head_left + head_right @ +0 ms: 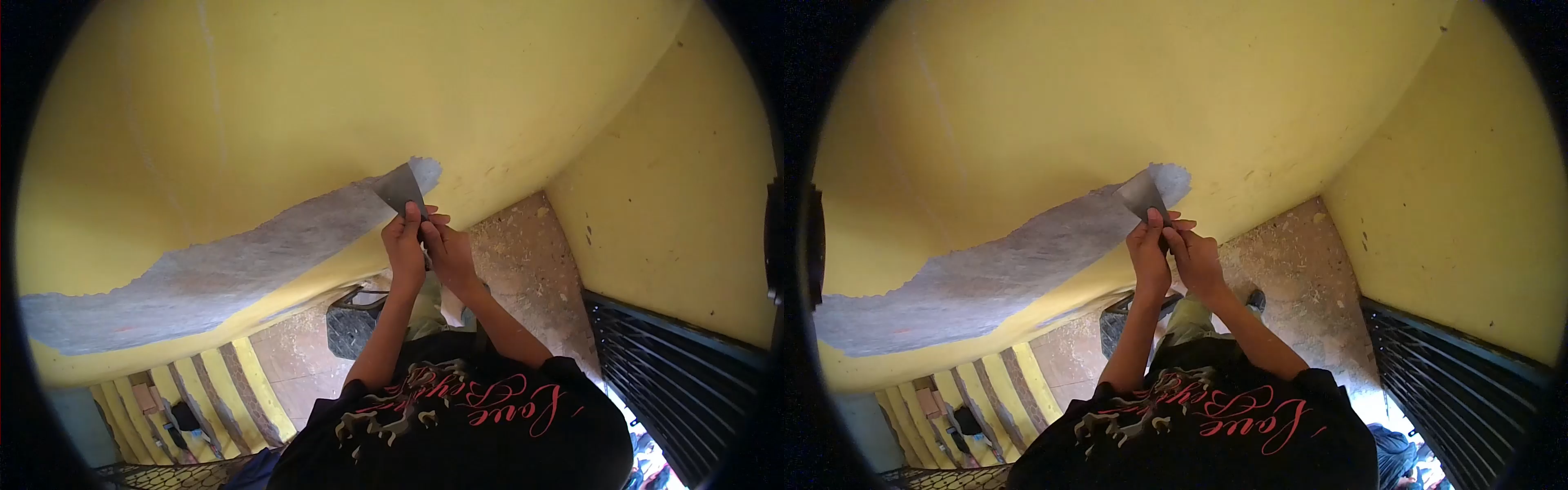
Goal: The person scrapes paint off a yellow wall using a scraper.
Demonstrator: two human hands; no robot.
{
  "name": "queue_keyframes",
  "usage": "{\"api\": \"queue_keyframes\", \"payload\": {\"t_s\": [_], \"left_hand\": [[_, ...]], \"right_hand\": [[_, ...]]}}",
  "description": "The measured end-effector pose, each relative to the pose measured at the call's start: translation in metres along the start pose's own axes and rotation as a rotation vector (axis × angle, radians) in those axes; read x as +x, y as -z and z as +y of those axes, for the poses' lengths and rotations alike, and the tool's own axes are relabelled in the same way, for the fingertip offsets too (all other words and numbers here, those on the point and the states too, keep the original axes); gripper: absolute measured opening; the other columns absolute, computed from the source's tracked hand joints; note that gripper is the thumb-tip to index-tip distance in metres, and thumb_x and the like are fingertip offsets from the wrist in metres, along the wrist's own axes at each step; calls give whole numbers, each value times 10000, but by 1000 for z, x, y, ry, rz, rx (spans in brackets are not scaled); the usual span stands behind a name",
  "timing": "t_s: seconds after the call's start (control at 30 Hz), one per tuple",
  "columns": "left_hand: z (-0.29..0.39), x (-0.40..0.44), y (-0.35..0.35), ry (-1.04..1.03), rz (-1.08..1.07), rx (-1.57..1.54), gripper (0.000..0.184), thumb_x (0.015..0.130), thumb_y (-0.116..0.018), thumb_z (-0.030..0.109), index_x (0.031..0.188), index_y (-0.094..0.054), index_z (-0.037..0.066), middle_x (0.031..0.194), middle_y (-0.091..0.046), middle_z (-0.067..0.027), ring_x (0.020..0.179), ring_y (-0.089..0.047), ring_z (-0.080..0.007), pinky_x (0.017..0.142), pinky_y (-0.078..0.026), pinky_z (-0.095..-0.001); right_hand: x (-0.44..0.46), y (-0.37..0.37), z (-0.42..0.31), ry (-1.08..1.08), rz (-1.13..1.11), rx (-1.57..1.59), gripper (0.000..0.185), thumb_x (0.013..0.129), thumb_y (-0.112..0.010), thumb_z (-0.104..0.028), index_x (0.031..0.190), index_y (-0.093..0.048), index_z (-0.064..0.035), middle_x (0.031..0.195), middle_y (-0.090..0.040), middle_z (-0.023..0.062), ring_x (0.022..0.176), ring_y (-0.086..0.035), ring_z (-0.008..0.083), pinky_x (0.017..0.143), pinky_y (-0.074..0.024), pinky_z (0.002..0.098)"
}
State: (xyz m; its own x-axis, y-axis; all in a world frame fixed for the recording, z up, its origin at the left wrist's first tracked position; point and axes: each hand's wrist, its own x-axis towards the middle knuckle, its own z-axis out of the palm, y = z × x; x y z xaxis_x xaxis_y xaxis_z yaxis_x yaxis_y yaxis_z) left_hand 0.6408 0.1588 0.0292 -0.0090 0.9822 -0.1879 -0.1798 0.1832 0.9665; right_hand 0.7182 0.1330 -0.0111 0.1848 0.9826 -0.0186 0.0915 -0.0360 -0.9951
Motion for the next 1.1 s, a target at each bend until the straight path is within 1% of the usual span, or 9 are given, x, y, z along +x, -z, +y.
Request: {"api": "queue_keyframes", "payload": {"t_s": [0.1,0.2,0.4,0.57,0.63,0.73,1.0,1.07,1.1], "left_hand": [[-22,7,1,51,13,7,449,963,-475,384,893,-620,-34,753,-683,-114,655,-603,-123,606,-458,-237],[8,0,-13,-6,51,35,441,964,-478,375,884,-620,-35,746,-682,-112,654,-603,-126,606,-458,-238],[-27,7,-11,6,49,-39,421,974,-467,340,876,-619,-40,753,-682,-111,649,-602,-124,590,-444,-233],[-2,6,-17,-37,56,-10,432,968,-477,345,897,-619,-56,752,-677,-120,653,-598,-124,614,-452,-231],[-12,4,-14,24,28,-26,430,966,-480,349,894,-621,-50,753,-679,-115,640,-592,-117,590,-444,-223],[-10,5,-18,-39,56,-56,434,962,-482,366,887,-628,-36,756,-684,-109,623,-581,-102,559,-421,-215],[-10,6,-21,2,46,-31,430,965,-474,363,880,-626,-30,741,-683,-98,608,-571,-103,521,-407,-223],[12,4,-23,48,67,-44,416,946,-508,373,890,-607,-28,771,-682,-151,675,-620,-158,635,-460,-249],[13,1,-23,58,71,-37,416,946,-508,373,890,-607,-28,771,-682,-151,675,-620,-158,635,-460,-249]], "right_hand": [[2,-1,7,4,29,2,409,953,-474,-356,854,-629,9,637,-611,165,588,-628,318,528,-464,380],[5,5,-8,-2,28,10,420,956,-464,-366,853,-625,8,647,-616,166,597,-631,321,541,-470,387],[3,6,-1,5,37,-51,429,959,-451,-374,875,-632,6,668,-625,175,609,-628,340,554,-474,401],[9,12,-11,-19,6,-9,419,966,-436,-362,888,-635,-1,681,-625,183,616,-624,351,552,-471,409],[2,9,1,16,34,1,405,968,-429,-354,929,-633,-6,692,-626,187,613,-624,350,545,-469,409],[7,9,-11,-15,54,-107,394,967,-435,-350,943,-624,-5,678,-620,180,602,-622,347,530,-465,399],[6,14,1,1,16,-36,415,966,-435,-365,929,-632,-1,661,-620,175,596,-626,337,532,-469,394],[9,12,-17,-9,40,-98,450,966,-433,-382,878,-642,7,639,-614,181,596,-627,340,531,-469,399],[6,14,-21,-20,38,-94,450,966,-433,-382,878,-642,7,639,-614,181,596,-627,340,531,-469,399]]}}
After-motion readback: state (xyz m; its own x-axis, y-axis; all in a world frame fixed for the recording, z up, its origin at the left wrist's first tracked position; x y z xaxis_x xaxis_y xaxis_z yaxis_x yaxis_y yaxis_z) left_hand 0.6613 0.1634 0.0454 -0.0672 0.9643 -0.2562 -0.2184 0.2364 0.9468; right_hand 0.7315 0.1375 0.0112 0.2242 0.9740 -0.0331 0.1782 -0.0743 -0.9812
